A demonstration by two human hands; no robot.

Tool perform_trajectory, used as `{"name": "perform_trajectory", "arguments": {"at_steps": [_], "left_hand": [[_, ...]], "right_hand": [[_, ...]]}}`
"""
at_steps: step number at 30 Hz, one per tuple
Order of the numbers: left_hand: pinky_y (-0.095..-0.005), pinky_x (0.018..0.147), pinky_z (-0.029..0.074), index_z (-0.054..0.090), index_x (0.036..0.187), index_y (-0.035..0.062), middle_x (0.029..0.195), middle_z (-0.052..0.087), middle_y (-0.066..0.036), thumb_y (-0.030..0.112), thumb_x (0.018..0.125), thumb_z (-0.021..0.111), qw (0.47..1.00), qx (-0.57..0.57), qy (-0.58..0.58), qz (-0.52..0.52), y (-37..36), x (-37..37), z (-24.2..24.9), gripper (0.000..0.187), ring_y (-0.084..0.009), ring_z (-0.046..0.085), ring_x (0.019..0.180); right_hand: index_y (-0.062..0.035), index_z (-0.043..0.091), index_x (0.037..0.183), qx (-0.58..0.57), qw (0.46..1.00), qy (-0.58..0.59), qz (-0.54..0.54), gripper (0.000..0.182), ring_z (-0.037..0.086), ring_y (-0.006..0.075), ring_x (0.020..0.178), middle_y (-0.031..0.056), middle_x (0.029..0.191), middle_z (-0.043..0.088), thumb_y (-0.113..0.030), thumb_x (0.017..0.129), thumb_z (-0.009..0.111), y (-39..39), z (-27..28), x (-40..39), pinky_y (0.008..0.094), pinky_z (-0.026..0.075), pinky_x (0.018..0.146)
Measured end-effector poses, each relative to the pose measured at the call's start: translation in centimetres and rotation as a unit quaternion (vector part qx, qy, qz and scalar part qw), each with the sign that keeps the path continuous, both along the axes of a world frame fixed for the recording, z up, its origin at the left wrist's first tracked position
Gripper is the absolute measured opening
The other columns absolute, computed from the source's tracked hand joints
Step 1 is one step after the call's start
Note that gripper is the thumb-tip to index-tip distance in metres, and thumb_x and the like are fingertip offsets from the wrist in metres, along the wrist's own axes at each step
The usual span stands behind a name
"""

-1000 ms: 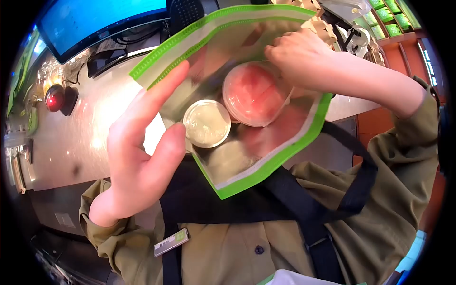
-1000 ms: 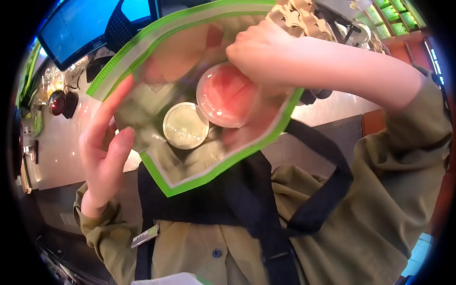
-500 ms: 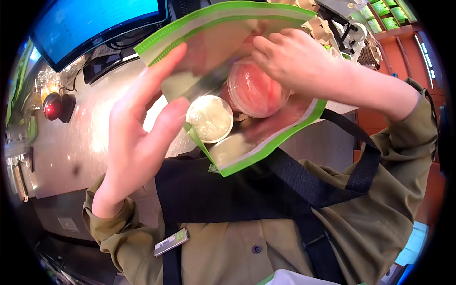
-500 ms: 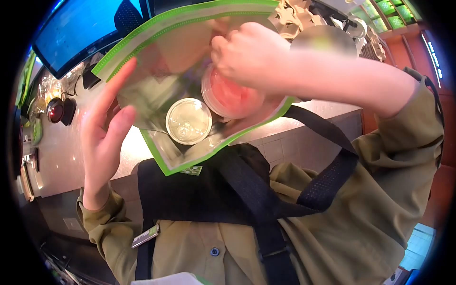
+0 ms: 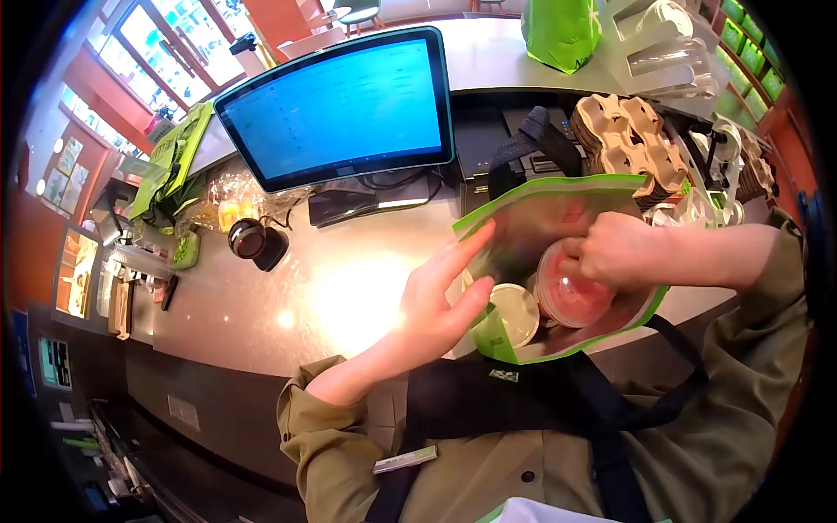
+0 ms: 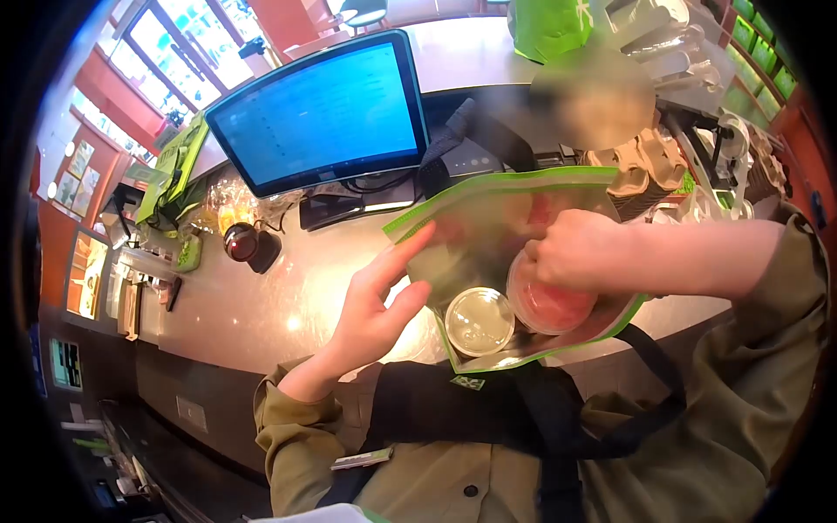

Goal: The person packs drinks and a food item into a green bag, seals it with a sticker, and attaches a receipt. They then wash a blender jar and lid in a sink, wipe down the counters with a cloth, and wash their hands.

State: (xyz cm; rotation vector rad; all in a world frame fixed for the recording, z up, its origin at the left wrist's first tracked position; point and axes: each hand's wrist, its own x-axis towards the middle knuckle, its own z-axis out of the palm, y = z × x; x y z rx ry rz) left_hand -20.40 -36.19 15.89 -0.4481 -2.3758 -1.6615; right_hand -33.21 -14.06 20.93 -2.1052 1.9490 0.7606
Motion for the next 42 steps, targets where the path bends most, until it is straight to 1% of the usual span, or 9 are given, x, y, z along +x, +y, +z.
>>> {"name": "perform_trajectory", "arguments": {"at_steps": [3, 12, 15, 18, 26, 29, 30, 34, 42], "left_hand": [[-0.0318, 0.093, 0.035, 0.040, 0.124, -0.0022, 0.120, 0.049, -0.017, 0.008, 0.078, 0.053, 0.997, 0.062, -0.050, 0.023, 0.3, 0.3, -0.1, 0.048, -0.0263, 0.048, 0.112], [-0.0272, 0.082, 0.042, 0.054, 0.113, 0.0005, 0.109, 0.058, -0.011, 0.000, 0.078, 0.052, 0.987, 0.112, -0.017, 0.114, 0.8, 0.9, -0.4, 0.034, -0.0159, 0.055, 0.096], [-0.0263, 0.077, 0.044, 0.062, 0.101, 0.0023, 0.099, 0.062, -0.011, 0.001, 0.078, 0.053, 0.987, 0.086, -0.009, 0.137, 1.0, 1.2, -0.4, 0.024, -0.0152, 0.058, 0.089], [-0.0241, 0.066, 0.045, 0.065, 0.093, 0.0020, 0.090, 0.064, -0.010, -0.002, 0.076, 0.053, 0.978, 0.070, 0.035, 0.195, 3.3, 0.3, -1.4, 0.021, -0.0131, 0.059, 0.078], [-0.0263, 0.075, 0.042, 0.064, 0.085, -0.0015, 0.084, 0.063, -0.007, 0.005, 0.075, 0.049, 0.907, 0.082, 0.015, 0.412, 5.8, 1.2, -1.2, 0.019, -0.0143, 0.055, 0.080], [-0.0264, 0.076, 0.043, 0.062, 0.088, -0.0022, 0.084, 0.062, -0.008, 0.008, 0.074, 0.051, 0.898, 0.126, 0.008, 0.420, 4.4, 2.0, -1.8, 0.020, -0.0157, 0.055, 0.081], [-0.0249, 0.075, 0.042, 0.061, 0.088, -0.0025, 0.085, 0.060, -0.007, 0.008, 0.075, 0.050, 0.896, 0.066, -0.007, 0.438, 4.1, 2.4, -1.6, 0.020, -0.0149, 0.055, 0.081], [-0.0238, 0.072, 0.044, 0.056, 0.087, -0.0038, 0.085, 0.059, -0.008, 0.011, 0.075, 0.050, 0.881, 0.162, -0.013, 0.444, 6.2, 1.9, -0.4, 0.020, -0.0147, 0.055, 0.077], [-0.0246, 0.067, 0.045, 0.055, 0.087, 0.0003, 0.082, 0.058, -0.007, 0.011, 0.076, 0.048, 0.861, 0.197, 0.014, 0.469, 5.8, 3.2, -2.1, 0.017, -0.0145, 0.055, 0.072]], "right_hand": [[-0.0045, 0.050, 0.089, -0.057, 0.998, -0.011, -0.029, 0.028, 0.059, 0.0239, 0.066, 0.0078, 0.082, 0.054, -0.016, 0.064, 0.058, 0.3, -0.5, 0.3, 0.0357, 0.046, 0.051], [-0.0069, 0.049, 0.084, -0.234, 0.962, -0.106, -0.095, 0.024, 0.057, 0.0266, 0.068, 0.0080, 0.076, 0.052, -0.027, 0.077, 0.059, 4.2, 4.6, -1.2, 0.0365, 0.047, 0.057], [-0.0071, 0.054, 0.092, -0.375, 0.880, -0.178, -0.230, 0.026, 0.061, 0.0203, 0.076, 0.0073, 0.082, 0.058, -0.008, 0.070, 0.066, 7.4, 11.0, -2.7, 0.0290, 0.048, 0.061], [-0.0026, 0.053, 0.088, -0.539, 0.799, -0.039, -0.264, 0.015, 0.048, 0.0114, 0.056, 0.0051, 0.069, 0.052, 0.000, 0.074, 0.058, 16.1, 13.4, -12.6, 0.0253, 0.041, 0.052], [0.0007, 0.055, 0.083, -0.610, 0.731, 0.069, -0.298, 0.018, 0.053, 0.0188, 0.065, 0.0107, 0.073, 0.056, -0.016, 0.079, 0.056, 30.3, 18.2, -38.9, 0.0315, 0.043, 0.062], [-0.0016, 0.059, 0.081, -0.669, 0.680, 0.046, -0.297, 0.027, 0.055, 0.0205, 0.065, 0.0118, 0.070, 0.059, -0.027, 0.078, 0.052, 30.5, 19.6, -44.7, 0.0359, 0.044, 0.060], [-0.0010, 0.063, 0.085, -0.683, 0.655, 0.055, -0.318, 0.028, 0.057, 0.0126, 0.063, 0.0076, 0.068, 0.061, -0.026, 0.077, 0.054, 30.5, 19.5, -49.3, 0.0280, 0.045, 0.057], [-0.0022, 0.064, 0.083, -0.695, 0.563, 0.021, -0.447, 0.029, 0.061, 0.0226, 0.072, 0.0134, 0.079, 0.064, -0.027, 0.068, 0.059, 26.4, 18.7, -54.6, 0.0333, 0.047, 0.067], [-0.0031, 0.062, 0.092, -0.651, 0.581, 0.056, -0.485, 0.053, 0.060, 0.0309, 0.088, 0.0169, 0.094, 0.062, -0.045, 0.061, 0.066, 22.4, 17.8, -61.7, 0.0369, 0.045, 0.076]]}}
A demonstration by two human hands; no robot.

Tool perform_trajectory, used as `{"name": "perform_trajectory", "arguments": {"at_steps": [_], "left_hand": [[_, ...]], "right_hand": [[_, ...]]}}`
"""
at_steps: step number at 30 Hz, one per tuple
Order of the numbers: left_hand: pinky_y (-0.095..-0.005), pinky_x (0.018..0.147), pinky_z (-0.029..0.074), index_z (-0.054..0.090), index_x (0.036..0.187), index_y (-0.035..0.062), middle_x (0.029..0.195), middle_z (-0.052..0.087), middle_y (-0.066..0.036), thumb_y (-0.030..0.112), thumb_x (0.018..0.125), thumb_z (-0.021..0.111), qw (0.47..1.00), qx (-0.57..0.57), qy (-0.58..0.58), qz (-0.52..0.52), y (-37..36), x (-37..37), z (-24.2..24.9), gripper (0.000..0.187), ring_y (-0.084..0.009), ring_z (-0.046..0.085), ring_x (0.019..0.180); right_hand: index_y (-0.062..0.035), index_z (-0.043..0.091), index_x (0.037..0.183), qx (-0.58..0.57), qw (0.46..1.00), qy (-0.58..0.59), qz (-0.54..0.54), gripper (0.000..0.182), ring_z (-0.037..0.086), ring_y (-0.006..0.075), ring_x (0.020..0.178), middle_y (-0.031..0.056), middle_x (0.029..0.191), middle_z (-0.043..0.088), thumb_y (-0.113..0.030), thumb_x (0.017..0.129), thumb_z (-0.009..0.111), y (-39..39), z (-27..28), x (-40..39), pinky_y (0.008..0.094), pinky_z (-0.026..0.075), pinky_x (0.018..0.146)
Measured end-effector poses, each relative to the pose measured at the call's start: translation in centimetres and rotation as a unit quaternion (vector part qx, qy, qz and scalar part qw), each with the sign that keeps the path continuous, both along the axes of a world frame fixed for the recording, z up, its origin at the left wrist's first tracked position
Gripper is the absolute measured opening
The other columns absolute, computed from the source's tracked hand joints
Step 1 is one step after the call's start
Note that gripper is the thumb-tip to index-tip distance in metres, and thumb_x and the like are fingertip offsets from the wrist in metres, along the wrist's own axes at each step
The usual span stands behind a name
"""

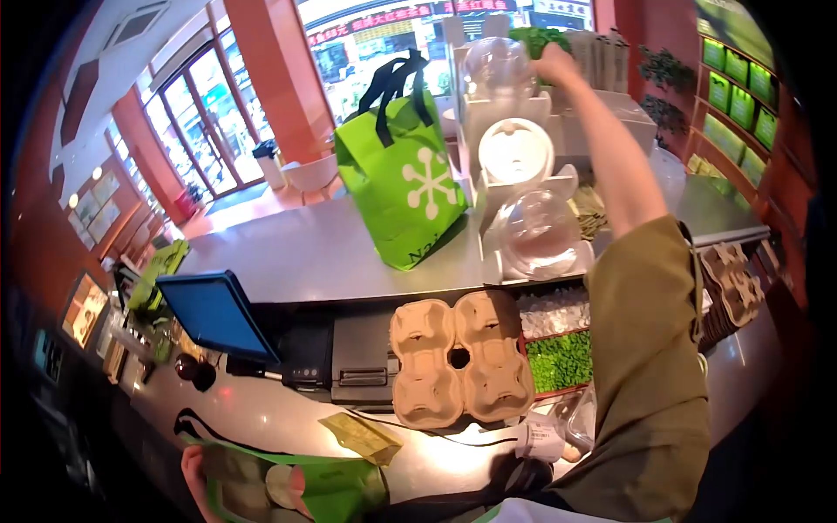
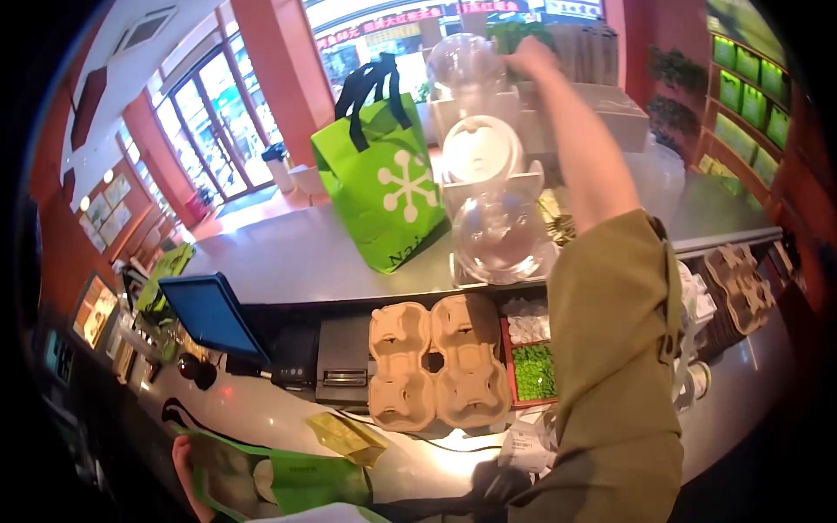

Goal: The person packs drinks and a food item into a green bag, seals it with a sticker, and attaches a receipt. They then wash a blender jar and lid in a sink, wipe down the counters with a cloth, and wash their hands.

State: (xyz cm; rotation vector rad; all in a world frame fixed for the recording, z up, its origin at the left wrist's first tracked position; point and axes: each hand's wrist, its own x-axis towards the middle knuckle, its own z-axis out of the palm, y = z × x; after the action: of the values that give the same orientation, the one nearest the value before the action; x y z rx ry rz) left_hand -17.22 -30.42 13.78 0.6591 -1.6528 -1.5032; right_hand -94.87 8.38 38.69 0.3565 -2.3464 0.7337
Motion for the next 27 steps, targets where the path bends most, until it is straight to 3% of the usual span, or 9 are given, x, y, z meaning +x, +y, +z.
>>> {"name": "perform_trajectory", "arguments": {"at_steps": [2, 4, 8, 9, 10, 14, 19, 22, 27], "left_hand": [[-0.0249, 0.066, 0.045, 0.054, 0.089, 0.0015, 0.083, 0.058, -0.007, 0.011, 0.077, 0.047, 1.000, -0.001, -0.004, -0.001, -0.4, 0.5, -0.3, 0.017, -0.0140, 0.055, 0.071], [-0.0248, 0.066, 0.045, 0.055, 0.086, -0.0003, 0.082, 0.059, -0.008, 0.010, 0.074, 0.048, 1.000, -0.016, -0.019, 0.006, -1.3, 1.3, -0.7, 0.017, -0.0153, 0.056, 0.072], [-0.0248, 0.067, 0.045, 0.056, 0.084, -0.0013, 0.081, 0.059, -0.009, 0.009, 0.073, 0.049, 0.999, -0.025, -0.038, 0.024, -1.3, 1.1, -0.5, 0.017, -0.0159, 0.056, 0.072], [-0.0248, 0.067, 0.045, 0.056, 0.084, -0.0013, 0.081, 0.059, -0.009, 0.009, 0.073, 0.049, 0.999, -0.018, -0.038, 0.030, -1.1, 0.5, -0.4, 0.017, -0.0159, 0.056, 0.072], [-0.0248, 0.067, 0.045, 0.056, 0.084, -0.0013, 0.081, 0.059, -0.009, 0.009, 0.073, 0.049, 0.998, -0.015, -0.041, 0.037, -0.7, 0.2, -0.2, 0.017, -0.0158, 0.056, 0.072], [-0.0248, 0.067, 0.045, 0.056, 0.083, -0.0014, 0.080, 0.059, -0.009, 0.009, 0.072, 0.049, 0.997, -0.004, -0.053, 0.055, 0.1, -1.3, 0.7, 0.017, -0.0157, 0.056, 0.072], [-0.0248, 0.066, 0.044, 0.056, 0.083, -0.0014, 0.080, 0.059, -0.009, 0.009, 0.072, 0.049, 0.996, 0.007, -0.064, 0.066, 0.5, -2.7, 1.0, 0.017, -0.0155, 0.055, 0.072], [-0.0248, 0.066, 0.044, 0.056, 0.082, -0.0015, 0.080, 0.059, -0.008, 0.009, 0.072, 0.049, 0.996, 0.012, -0.060, 0.061, 0.3, -2.4, 0.8, 0.017, -0.0154, 0.055, 0.072], [-0.0248, 0.066, 0.044, 0.056, 0.082, -0.0016, 0.079, 0.059, -0.008, 0.009, 0.071, 0.049, 0.996, 0.021, -0.057, 0.063, 0.7, -1.3, 0.6, 0.017, -0.0152, 0.055, 0.072]], "right_hand": [[-0.0015, 0.061, 0.091, -0.061, 0.995, 0.047, -0.066, 0.055, 0.059, 0.0315, 0.088, 0.0179, 0.095, 0.061, -0.047, 0.060, 0.067, -0.5, -0.2, 0.1, 0.0375, 0.046, 0.074], [0.0002, 0.060, 0.085, -0.050, 0.996, 0.074, 0.005, 0.054, 0.059, 0.0301, 0.085, 0.0181, 0.090, 0.062, -0.047, 0.059, 0.068, -0.1, 0.2, -0.5, 0.0369, 0.046, 0.071], [0.0014, 0.061, 0.079, -0.107, 0.986, -0.008, 0.130, 0.032, 0.058, 0.0199, 0.068, 0.0119, 0.075, 0.062, -0.025, 0.063, 0.070, 0.5, 0.9, -5.1, 0.0314, 0.045, 0.062], [0.0027, 0.061, 0.076, -0.114, 0.989, 0.005, 0.098, 0.025, 0.056, 0.0168, 0.063, 0.0105, 0.071, 0.060, -0.017, 0.063, 0.070, 0.4, 1.3, -3.4, 0.0304, 0.044, 0.058], [0.0036, 0.063, 0.088, -0.098, 0.992, -0.016, 0.076, 0.042, 0.060, 0.0316, 0.087, 0.0201, 0.095, 0.061, -0.028, 0.060, 0.065, 0.6, 1.7, -3.8, 0.0367, 0.048, 0.075], [0.0015, 0.063, 0.088, -0.115, 0.989, 0.046, 0.076, 0.038, 0.058, 0.0332, 0.091, 0.0202, 0.094, 0.061, -0.027, 0.062, 0.059, 0.3, 2.1, -2.3, 0.0378, 0.046, 0.079], [-0.0022, 0.060, 0.095, -0.138, 0.988, 0.056, 0.030, 0.043, 0.058, 0.0308, 0.084, 0.0165, 0.090, 0.062, -0.034, 0.068, 0.063, -0.4, 3.2, 1.1, 0.0380, 0.045, 0.074], [-0.0036, 0.062, 0.094, -0.156, 0.962, 0.220, -0.027, 0.044, 0.059, 0.0310, 0.084, 0.0161, 0.087, 0.063, -0.038, 0.067, 0.063, -1.8, 3.3, -0.1, 0.0384, 0.045, 0.075], [0.0009, 0.063, 0.092, -0.107, 0.988, 0.075, 0.076, 0.037, 0.061, 0.0207, 0.075, 0.0131, 0.083, 0.064, -0.031, 0.072, 0.066, -1.4, 5.9, -2.6, 0.0327, 0.046, 0.066]]}}
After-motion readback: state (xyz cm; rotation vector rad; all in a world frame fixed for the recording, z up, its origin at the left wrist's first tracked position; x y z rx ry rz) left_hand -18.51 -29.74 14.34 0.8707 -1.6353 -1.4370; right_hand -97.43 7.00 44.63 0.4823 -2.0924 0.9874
